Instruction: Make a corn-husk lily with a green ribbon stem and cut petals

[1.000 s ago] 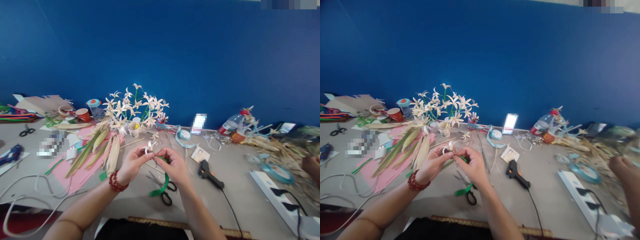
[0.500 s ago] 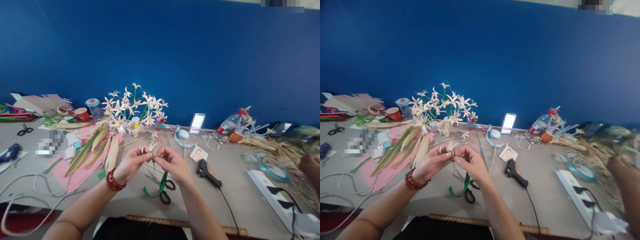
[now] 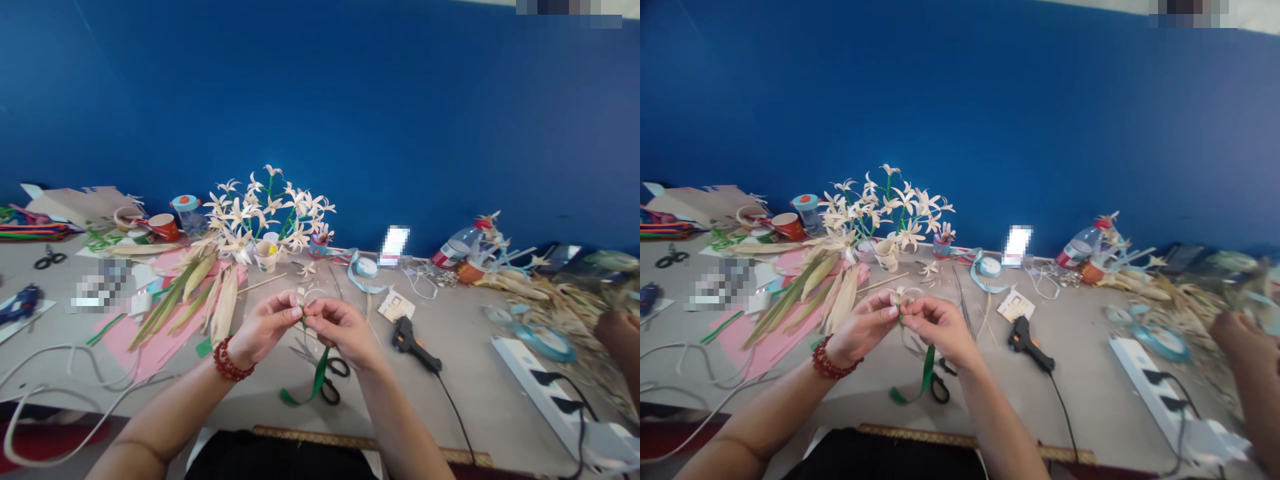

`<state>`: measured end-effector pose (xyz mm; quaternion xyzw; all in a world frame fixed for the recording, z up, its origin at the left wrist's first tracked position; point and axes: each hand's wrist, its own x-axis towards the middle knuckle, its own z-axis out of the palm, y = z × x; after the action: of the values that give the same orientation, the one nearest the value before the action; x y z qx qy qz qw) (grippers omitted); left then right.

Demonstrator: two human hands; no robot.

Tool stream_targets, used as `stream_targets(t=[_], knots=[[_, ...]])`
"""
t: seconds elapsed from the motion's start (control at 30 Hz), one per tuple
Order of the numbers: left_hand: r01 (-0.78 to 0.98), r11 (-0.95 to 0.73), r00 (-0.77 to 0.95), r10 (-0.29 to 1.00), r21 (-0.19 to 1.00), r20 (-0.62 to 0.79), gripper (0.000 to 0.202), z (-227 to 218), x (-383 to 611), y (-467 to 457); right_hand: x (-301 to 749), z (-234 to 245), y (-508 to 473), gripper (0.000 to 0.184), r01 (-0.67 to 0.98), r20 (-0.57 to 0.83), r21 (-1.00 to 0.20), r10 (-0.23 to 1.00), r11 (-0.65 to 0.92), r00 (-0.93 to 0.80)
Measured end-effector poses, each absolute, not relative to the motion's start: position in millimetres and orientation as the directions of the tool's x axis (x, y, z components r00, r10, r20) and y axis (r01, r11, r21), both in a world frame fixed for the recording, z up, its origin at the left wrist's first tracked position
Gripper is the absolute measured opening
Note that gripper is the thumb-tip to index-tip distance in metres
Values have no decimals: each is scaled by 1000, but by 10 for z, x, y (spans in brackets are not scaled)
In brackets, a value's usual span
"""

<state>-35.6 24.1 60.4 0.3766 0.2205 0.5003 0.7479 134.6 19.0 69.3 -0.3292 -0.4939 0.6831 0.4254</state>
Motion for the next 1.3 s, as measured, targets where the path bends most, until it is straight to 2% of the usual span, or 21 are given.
stream_targets(t=[0.07, 0.13, 0.3, 0.43, 0.53, 0.73, 0.93, 1.13, 1.3], knots=[[-604, 214, 403, 913, 768, 62, 11, 599, -335, 233, 1329, 674, 190, 27, -263, -5, -957, 911, -125, -413], [-618, 188, 372, 925, 763, 74, 11, 601, -308, 222, 1317, 667, 182, 25, -227, 53, -973, 930, -33, -363], [-574, 56, 231, 968, 817, 95, 17, 591, -253, 189, 1303, 737, 105, 19, 1, 264, -963, 942, 270, -205], [-504, 10, 170, 982, 864, 87, 15, 547, -264, 191, 1314, 827, 50, 18, 175, 348, -910, 921, 377, -174], [-486, 22, 167, 983, 874, 69, 15, 524, -290, 202, 1351, 857, 60, 17, 177, 290, -926, 928, 334, -234], [-553, 133, 250, 968, 822, 12, 18, 548, -300, 199, 1400, 821, 150, 23, -25, 97, -995, 924, 95, -371], [-600, 174, 347, 936, 781, 57, 15, 619, -273, 198, 1360, 789, 201, 29, -197, 16, -977, 901, -78, -434], [-598, 176, 398, 912, 782, 98, 12, 651, -273, 198, 1310, 715, 198, 31, -285, 13, -951, 908, -118, -419], [-608, 163, 393, 912, 777, 117, 12, 638, -266, 203, 1285, 672, 197, 29, -295, 53, -953, 916, -73, -398]])
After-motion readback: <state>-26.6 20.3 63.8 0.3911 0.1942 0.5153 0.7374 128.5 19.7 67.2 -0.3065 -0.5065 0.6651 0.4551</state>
